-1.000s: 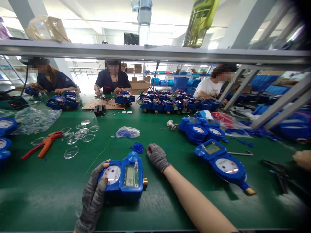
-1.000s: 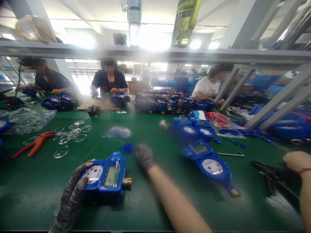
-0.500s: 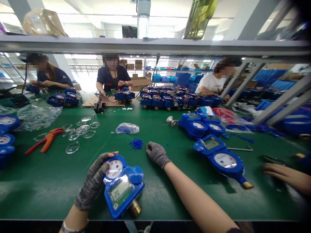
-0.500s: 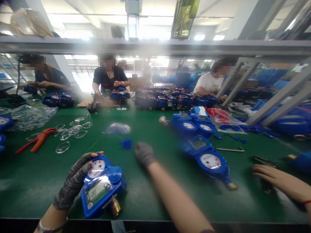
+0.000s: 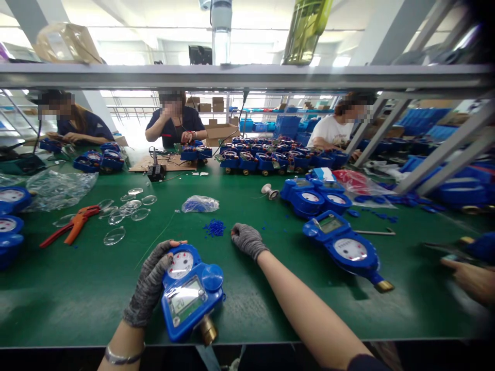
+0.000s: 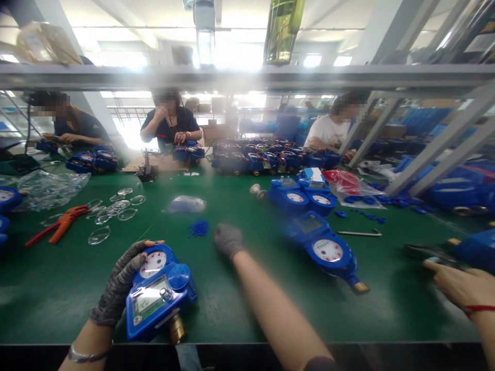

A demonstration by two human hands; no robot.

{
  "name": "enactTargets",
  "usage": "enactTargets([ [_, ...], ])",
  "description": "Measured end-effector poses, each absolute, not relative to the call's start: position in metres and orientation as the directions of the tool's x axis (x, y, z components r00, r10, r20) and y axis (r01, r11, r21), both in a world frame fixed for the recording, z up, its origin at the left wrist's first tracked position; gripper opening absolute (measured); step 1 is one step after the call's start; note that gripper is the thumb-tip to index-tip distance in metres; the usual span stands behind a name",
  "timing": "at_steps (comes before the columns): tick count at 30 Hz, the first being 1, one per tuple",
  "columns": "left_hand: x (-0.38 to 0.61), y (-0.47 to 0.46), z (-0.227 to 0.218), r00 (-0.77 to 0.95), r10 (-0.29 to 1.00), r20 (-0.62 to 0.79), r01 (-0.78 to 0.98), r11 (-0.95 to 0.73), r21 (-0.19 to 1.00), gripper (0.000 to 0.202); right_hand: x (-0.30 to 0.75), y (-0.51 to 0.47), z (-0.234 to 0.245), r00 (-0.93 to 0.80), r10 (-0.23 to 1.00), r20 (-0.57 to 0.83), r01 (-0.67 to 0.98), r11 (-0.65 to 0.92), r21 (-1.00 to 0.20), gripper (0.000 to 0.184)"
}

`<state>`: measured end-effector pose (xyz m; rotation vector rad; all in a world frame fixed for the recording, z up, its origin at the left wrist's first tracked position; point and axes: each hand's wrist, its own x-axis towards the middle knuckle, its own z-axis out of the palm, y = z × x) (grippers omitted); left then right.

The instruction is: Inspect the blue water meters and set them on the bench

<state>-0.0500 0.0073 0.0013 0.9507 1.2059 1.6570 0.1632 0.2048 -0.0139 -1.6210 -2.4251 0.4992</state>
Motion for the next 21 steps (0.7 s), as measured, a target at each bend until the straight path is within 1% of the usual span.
enactTargets([
  [5,-0.050,0.009,0.000,-0.347,0.932,0.106,-0.192,-0.181,0.964,0.032,0.166,0.203,-0.014,-0.409,0.912,-0.021,0.836,0.366,-0.408,0.018],
  [10,-0.050,0.009,0.001,-0.354,0.929,0.111,-0.193,-0.188,0.963,0.030,0.178,0.182,-0.015,-0.446,0.895,0.018,0.770,0.394,-0.501,0.016],
  [11,-0.049,0.008,0.001,-0.355,0.929,0.109,-0.196,-0.188,0.962,0.030,0.182,0.171,-0.015,-0.470,0.882,0.029,0.737,0.411,-0.536,0.016],
  [12,-0.049,0.008,0.002,-0.356,0.928,0.107,-0.201,-0.188,0.961,0.029,0.188,0.159,-0.014,-0.500,0.865,0.046,0.681,0.426,-0.596,0.015],
  [14,-0.048,0.008,0.002,-0.358,0.928,0.102,-0.210,-0.187,0.960,0.029,0.200,0.129,-0.012,-0.563,0.821,0.097,0.496,0.430,-0.755,0.012],
  [16,-0.047,0.008,0.003,-0.362,0.927,0.098,-0.221,-0.188,0.957,0.029,0.209,0.101,-0.009,-0.607,0.780,0.150,0.291,0.394,-0.872,0.008],
  [17,-0.047,0.009,0.003,-0.366,0.926,0.099,-0.225,-0.191,0.955,0.029,0.212,0.089,-0.008,-0.621,0.766,0.167,0.226,0.379,-0.897,0.007],
  [18,-0.047,0.009,0.003,-0.368,0.924,0.100,-0.230,-0.194,0.954,0.029,0.214,0.079,-0.006,-0.635,0.753,0.172,0.202,0.377,-0.904,0.006],
  [21,-0.047,0.009,0.003,-0.372,0.923,0.104,-0.236,-0.202,0.950,0.029,0.212,0.067,-0.005,-0.653,0.731,0.198,0.200,0.419,-0.886,0.007],
])
